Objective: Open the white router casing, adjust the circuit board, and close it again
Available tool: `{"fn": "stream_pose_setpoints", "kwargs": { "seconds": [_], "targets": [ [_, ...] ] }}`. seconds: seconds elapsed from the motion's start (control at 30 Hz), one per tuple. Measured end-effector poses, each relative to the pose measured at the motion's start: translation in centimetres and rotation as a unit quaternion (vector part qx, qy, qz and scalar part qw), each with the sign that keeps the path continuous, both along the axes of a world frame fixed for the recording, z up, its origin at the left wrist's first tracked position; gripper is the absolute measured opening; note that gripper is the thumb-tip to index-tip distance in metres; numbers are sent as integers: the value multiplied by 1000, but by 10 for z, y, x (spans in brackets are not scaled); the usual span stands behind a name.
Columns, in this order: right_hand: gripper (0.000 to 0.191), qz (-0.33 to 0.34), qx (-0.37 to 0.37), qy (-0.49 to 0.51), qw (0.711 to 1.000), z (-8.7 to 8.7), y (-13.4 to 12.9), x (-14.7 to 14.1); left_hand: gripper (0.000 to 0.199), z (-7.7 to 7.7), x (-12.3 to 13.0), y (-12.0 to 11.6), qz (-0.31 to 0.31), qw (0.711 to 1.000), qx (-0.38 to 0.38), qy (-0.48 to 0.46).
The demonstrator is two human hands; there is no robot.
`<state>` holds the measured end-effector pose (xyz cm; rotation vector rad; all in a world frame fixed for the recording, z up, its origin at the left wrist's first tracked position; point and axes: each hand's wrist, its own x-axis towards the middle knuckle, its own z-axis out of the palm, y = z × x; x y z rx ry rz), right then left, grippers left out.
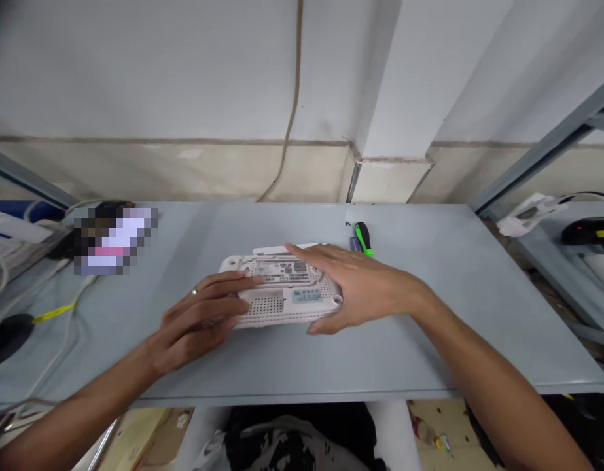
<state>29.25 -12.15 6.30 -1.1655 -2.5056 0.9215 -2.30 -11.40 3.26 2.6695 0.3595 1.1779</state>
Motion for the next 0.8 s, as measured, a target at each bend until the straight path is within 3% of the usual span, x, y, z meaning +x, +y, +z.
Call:
{"fn": "stream_pose_setpoints", "kwargs": {
  "seconds": [0.1,0.17,0.23,0.33,0.47,0.63,0.8],
  "targets": [
    [114,0,24,32,999,-16,3,4,37,-6,-4,5,-50,996,59,47],
    [108,-16,33,45,998,-26,5,9,49,-9,-8,10,-16,995,50,86],
    [100,-41,54,39,997,-33,7,14,63,-10,-15,16,27,991,-38,124],
    [89,-51,83,20,995,-39,5,16,96,-8,-25,23,16,967,-199,158],
    [90,-39,104,-4,994,-46,0,11,127,-15,-24,26,7,948,-259,186],
    [91,-45,129,-12,990,-56,2,13,121,-35,-2,40,40,964,-216,151],
    [83,-71,128,16,989,-57,12,31,126,-36,15,71,23,956,-238,168]
  ]
}}
